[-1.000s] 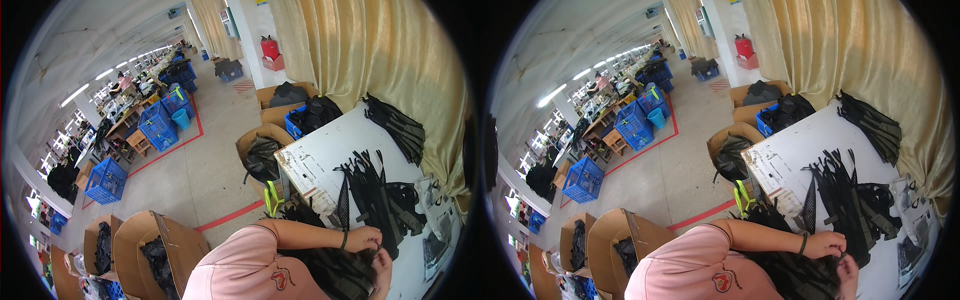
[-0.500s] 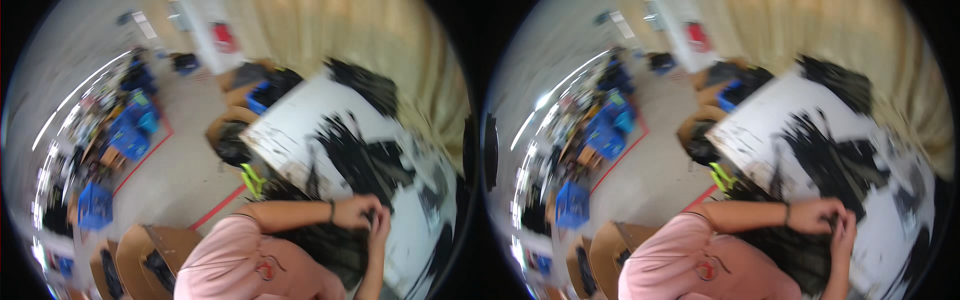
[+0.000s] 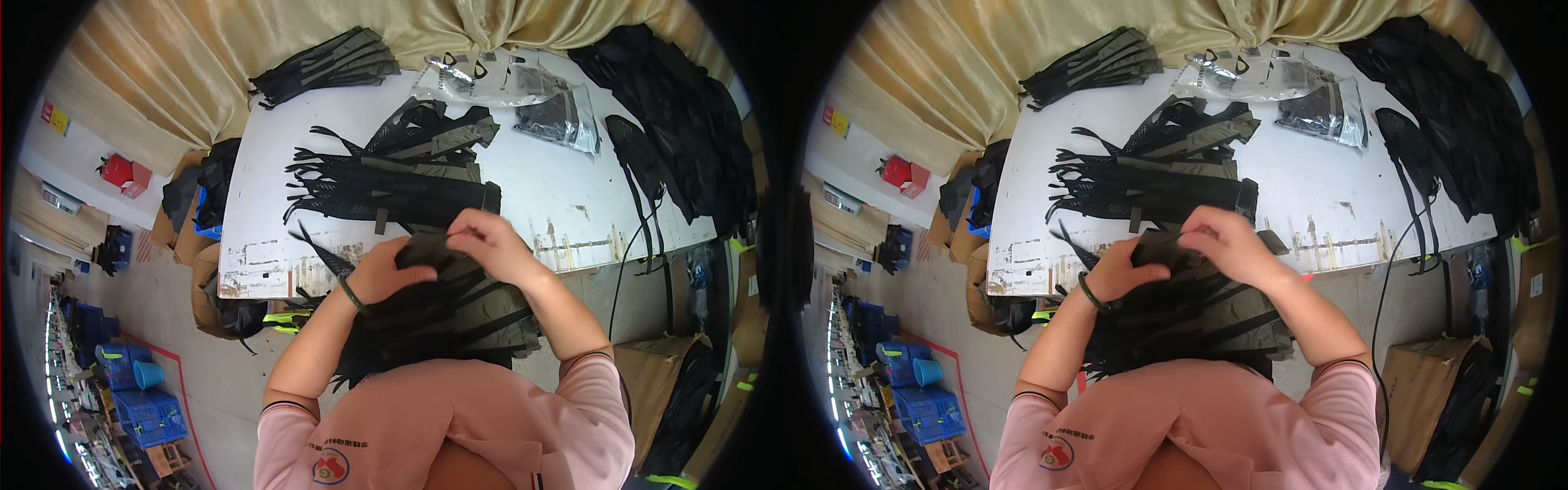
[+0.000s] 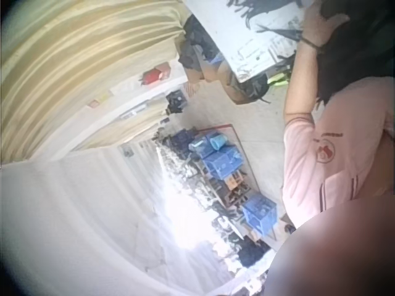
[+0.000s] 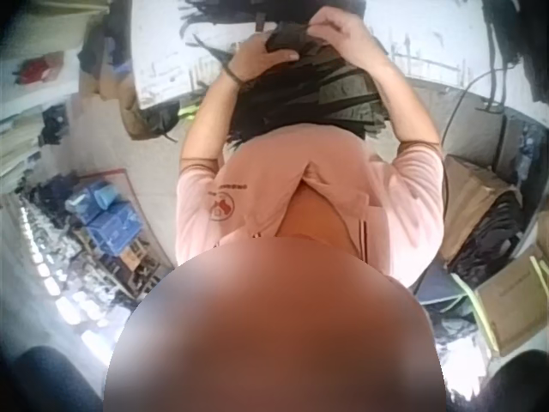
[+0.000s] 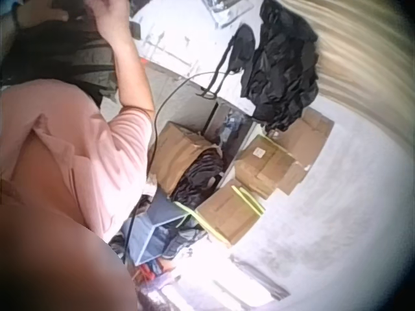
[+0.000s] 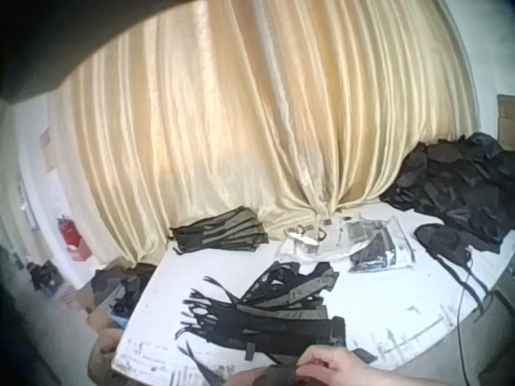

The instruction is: Sorting and organizing various green and black fabric components on a production table.

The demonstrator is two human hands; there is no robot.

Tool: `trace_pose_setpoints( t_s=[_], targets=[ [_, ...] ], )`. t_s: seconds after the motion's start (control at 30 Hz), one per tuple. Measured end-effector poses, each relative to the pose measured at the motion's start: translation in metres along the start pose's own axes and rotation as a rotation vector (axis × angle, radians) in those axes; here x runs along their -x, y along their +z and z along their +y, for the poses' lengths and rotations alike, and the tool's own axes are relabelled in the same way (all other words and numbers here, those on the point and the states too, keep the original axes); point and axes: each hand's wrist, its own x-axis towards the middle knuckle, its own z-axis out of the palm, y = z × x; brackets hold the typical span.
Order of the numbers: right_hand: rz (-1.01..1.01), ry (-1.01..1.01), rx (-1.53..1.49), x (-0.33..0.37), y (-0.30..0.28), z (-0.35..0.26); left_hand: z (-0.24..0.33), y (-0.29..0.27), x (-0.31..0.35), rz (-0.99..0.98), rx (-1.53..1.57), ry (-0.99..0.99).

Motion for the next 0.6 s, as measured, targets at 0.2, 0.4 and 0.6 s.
trace_pose_setpoints(
  t_s=[0.2, 0.4, 0.6],
  targets=[
    [0.15, -0.116, -0.302, 0.054, -0.09, -0.005, 0.018, -0.045, 0.037, -0.214, -0.28, -0.206],
    [-0.107, 0.344, 0.362, 0.073, -0.115, 0.017, 0.013, -0.056, 0.063, -0.582, -0.512, -0.392],
    [0.023, 0.026, 0.857, -0.009, -0.068, 0.061, -0.019, -0.011, 0.048, -0.687, -0.952, -0.401]
  ],
)
